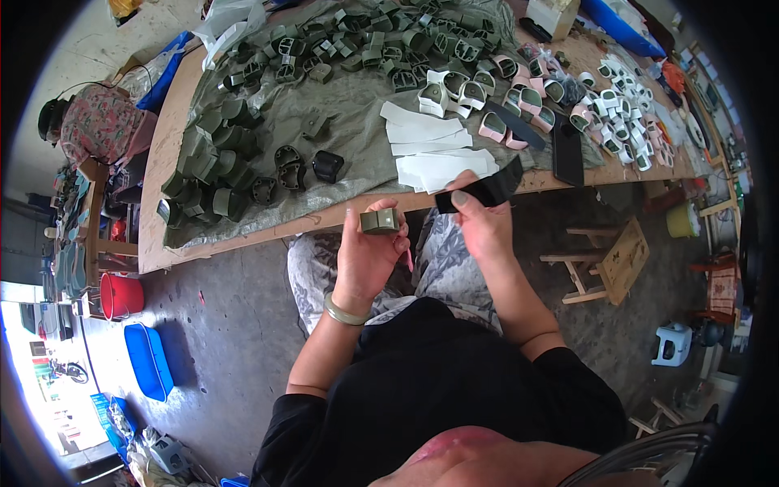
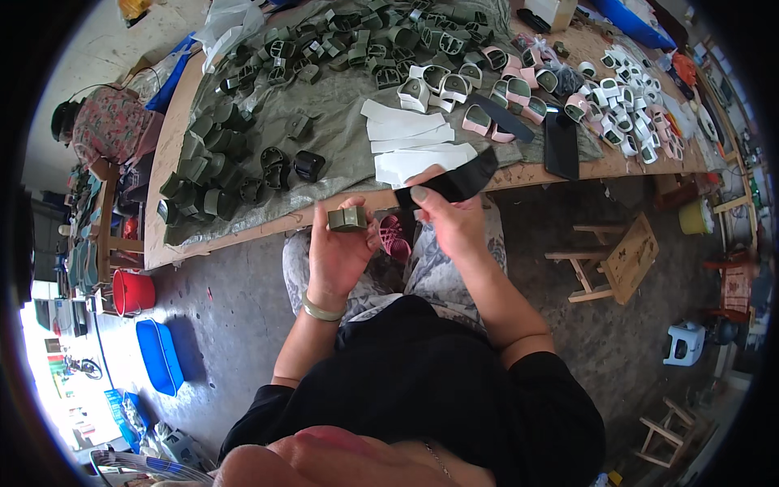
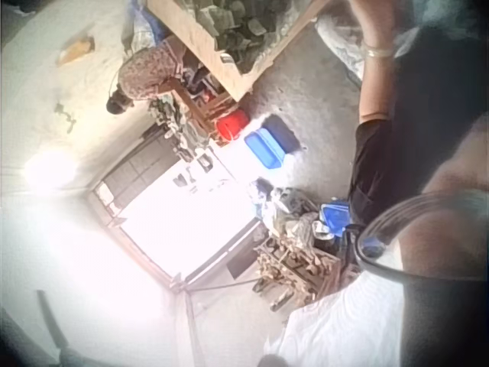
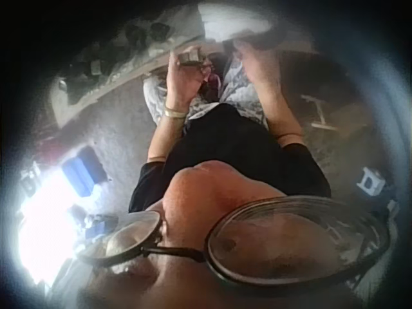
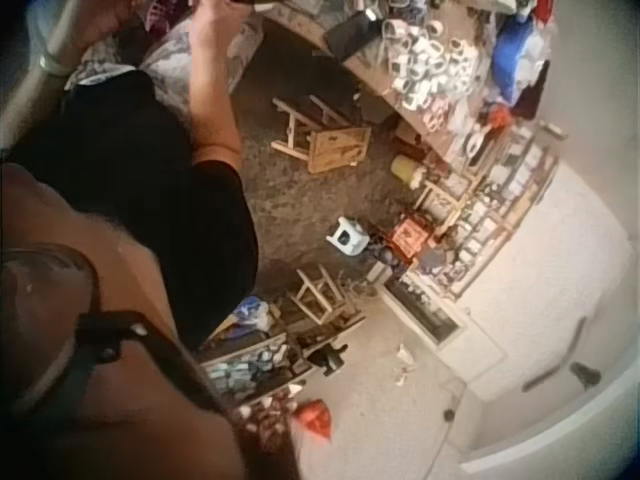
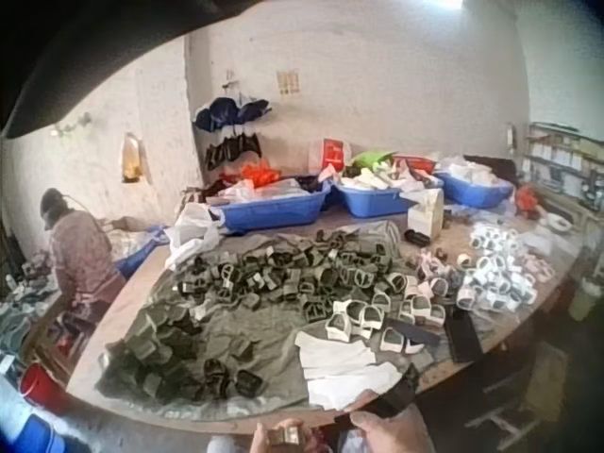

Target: Assembling small green and white plastic shoe components manually on a work table.

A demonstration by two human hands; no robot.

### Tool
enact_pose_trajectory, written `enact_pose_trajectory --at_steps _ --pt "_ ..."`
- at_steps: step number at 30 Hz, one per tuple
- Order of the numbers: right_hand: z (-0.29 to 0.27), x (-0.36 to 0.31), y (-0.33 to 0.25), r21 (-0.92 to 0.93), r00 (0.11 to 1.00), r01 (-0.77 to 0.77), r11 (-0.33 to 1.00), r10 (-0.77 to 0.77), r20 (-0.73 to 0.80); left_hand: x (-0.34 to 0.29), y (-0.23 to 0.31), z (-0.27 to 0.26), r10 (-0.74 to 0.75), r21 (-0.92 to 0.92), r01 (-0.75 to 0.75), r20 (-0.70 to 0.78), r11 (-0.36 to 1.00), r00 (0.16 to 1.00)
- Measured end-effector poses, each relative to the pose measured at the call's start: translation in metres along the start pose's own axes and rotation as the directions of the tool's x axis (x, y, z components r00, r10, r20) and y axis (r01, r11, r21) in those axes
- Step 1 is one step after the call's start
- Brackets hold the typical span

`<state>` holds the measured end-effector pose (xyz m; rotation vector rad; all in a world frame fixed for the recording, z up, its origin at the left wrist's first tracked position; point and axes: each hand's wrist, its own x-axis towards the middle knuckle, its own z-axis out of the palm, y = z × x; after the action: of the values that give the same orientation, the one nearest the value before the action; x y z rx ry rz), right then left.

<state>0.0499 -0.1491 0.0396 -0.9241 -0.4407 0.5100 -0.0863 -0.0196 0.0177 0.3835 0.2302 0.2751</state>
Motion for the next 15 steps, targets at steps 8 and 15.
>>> enact_pose_trajectory --at_steps 8,15 --pt "0.042 0.001 0.008 -0.053 0.974 -0.147 0.988 0.154 0.167 -0.004 0.017 0.013 0.244 0.198 -0.238 -0.004 0.951 0.97" --pt "0.051 0.005 0.013 -0.139 0.974 -0.046 0.989 0.075 0.213 -0.002 0.019 0.017 0.31 0.314 -0.26 -0.118 0.913 0.943"
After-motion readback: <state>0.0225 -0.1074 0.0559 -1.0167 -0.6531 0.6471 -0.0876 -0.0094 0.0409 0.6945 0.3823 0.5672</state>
